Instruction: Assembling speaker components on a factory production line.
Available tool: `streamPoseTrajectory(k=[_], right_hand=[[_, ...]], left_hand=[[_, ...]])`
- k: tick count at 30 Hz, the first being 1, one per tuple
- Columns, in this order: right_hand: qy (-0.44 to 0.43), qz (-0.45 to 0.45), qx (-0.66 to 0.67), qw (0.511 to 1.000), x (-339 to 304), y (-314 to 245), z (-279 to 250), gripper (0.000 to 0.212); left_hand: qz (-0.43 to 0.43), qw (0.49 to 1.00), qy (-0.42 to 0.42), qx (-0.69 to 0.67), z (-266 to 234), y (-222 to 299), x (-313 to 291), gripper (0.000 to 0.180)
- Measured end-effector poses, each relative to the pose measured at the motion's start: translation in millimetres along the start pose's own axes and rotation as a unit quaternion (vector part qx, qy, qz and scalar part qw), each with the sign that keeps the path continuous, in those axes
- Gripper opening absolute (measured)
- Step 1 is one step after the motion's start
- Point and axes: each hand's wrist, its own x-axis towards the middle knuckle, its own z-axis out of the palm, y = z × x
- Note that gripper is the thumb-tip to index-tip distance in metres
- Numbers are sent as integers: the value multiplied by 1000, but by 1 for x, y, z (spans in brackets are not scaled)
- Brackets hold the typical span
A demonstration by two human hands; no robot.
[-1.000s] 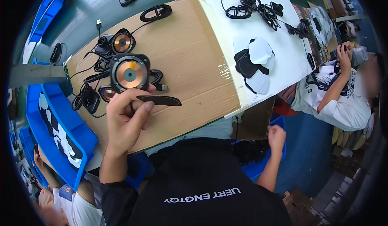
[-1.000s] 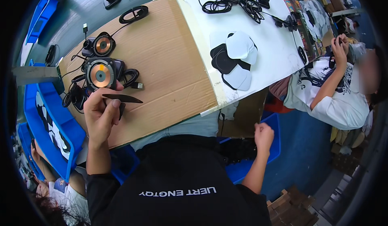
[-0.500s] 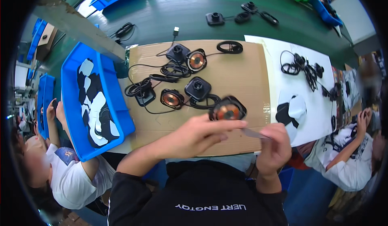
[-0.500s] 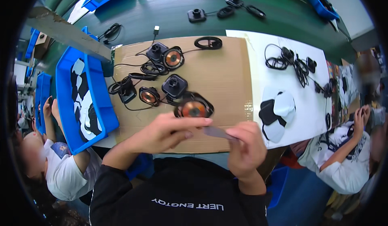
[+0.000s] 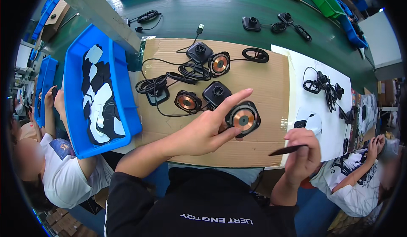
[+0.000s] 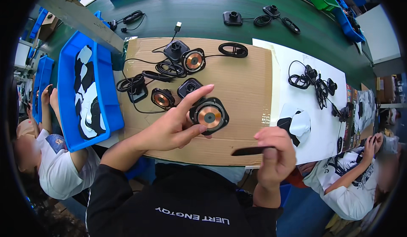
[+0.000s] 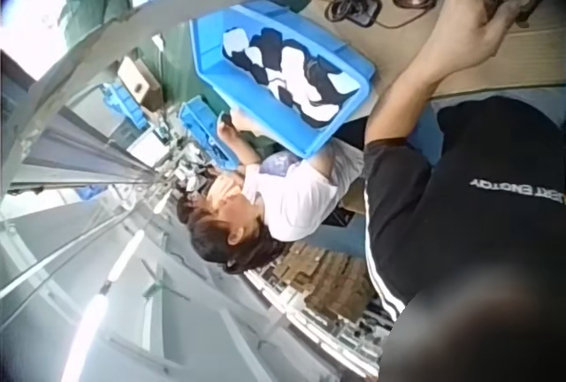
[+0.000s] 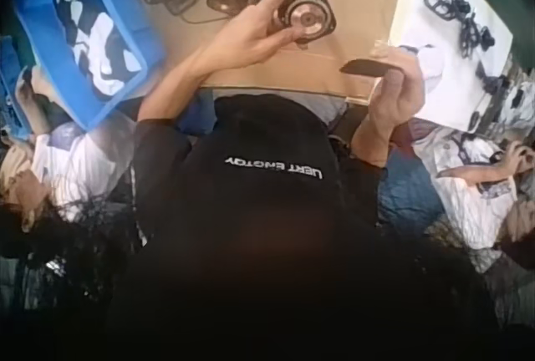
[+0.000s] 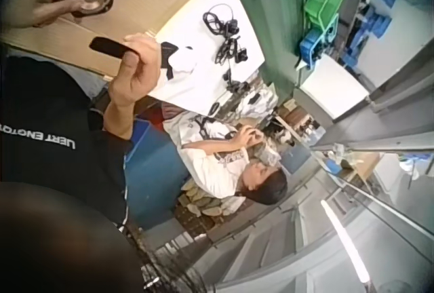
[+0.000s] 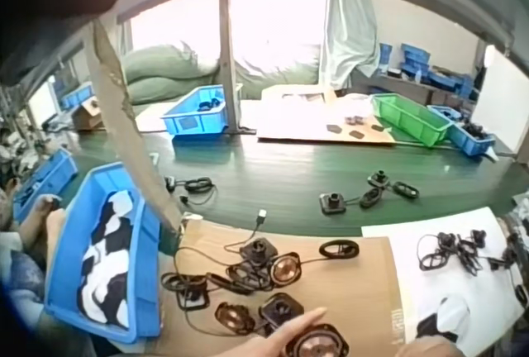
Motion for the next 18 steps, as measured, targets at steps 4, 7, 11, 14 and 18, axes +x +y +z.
streamPoseTrajectory(k=[4, 7, 11, 14, 18], right_hand=[[-47, 66, -68, 994, -1, 1, 13, 14], [-34, 108, -91, 989, 8, 3, 16, 12], [-1, 154, -20, 988, 24, -6, 22, 19], [29, 186, 59, 980, 33, -6, 25, 26], [-2, 110, 56, 992, 43, 6, 20, 35]], left_hand=[[21, 998, 37, 51, 3, -9, -3, 47], [26, 999, -14, 12, -6, -7, -1, 46], [4, 995, -43, -86, -10, -10, -2, 45], [-18, 984, -54, -169, -13, -11, -3, 44], [-54, 968, -67, -235, -14, -5, -6, 43]])
